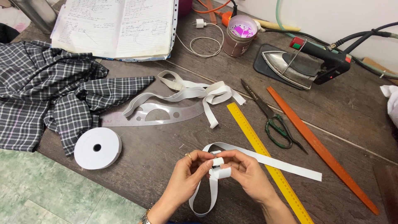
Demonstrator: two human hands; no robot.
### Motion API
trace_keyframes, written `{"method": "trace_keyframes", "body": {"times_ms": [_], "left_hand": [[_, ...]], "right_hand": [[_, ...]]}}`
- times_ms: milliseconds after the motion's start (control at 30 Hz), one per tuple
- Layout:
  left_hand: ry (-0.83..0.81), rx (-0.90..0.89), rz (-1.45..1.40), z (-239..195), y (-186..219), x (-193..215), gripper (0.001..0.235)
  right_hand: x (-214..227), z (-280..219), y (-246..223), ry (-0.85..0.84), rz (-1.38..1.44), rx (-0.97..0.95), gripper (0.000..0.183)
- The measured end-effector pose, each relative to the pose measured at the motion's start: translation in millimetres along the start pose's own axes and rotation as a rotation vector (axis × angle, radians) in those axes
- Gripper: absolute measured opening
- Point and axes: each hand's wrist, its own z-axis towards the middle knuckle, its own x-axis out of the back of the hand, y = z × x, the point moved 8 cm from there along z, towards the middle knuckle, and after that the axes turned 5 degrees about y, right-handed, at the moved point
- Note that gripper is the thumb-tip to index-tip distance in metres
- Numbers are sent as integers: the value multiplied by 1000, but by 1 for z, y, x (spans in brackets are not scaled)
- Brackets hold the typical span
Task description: Measuring lengths of white elastic tape against a yellow ruler and cutting them with scissors on a workbench.
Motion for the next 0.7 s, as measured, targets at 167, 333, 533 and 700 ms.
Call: {"method": "trace_keyframes", "body": {"times_ms": [167, 333, 533, 700], "left_hand": [[1, -2, -12, 0, -1, 0, 17], [1, 17, -33, -2, -1, 0, 17], [14, -51, -25, -2, 2, 1, 17], [32, -88, -7, -2, 3, 3, 17]], "right_hand": [[1, -1, -5, 1, 16, 27, 31], [-3, -4, -8, -18, 40, 53, 28], [-5, -8, -15, -37, 38, 68, 29], [-2, -6, -12, 15, 33, 20, 31]]}}
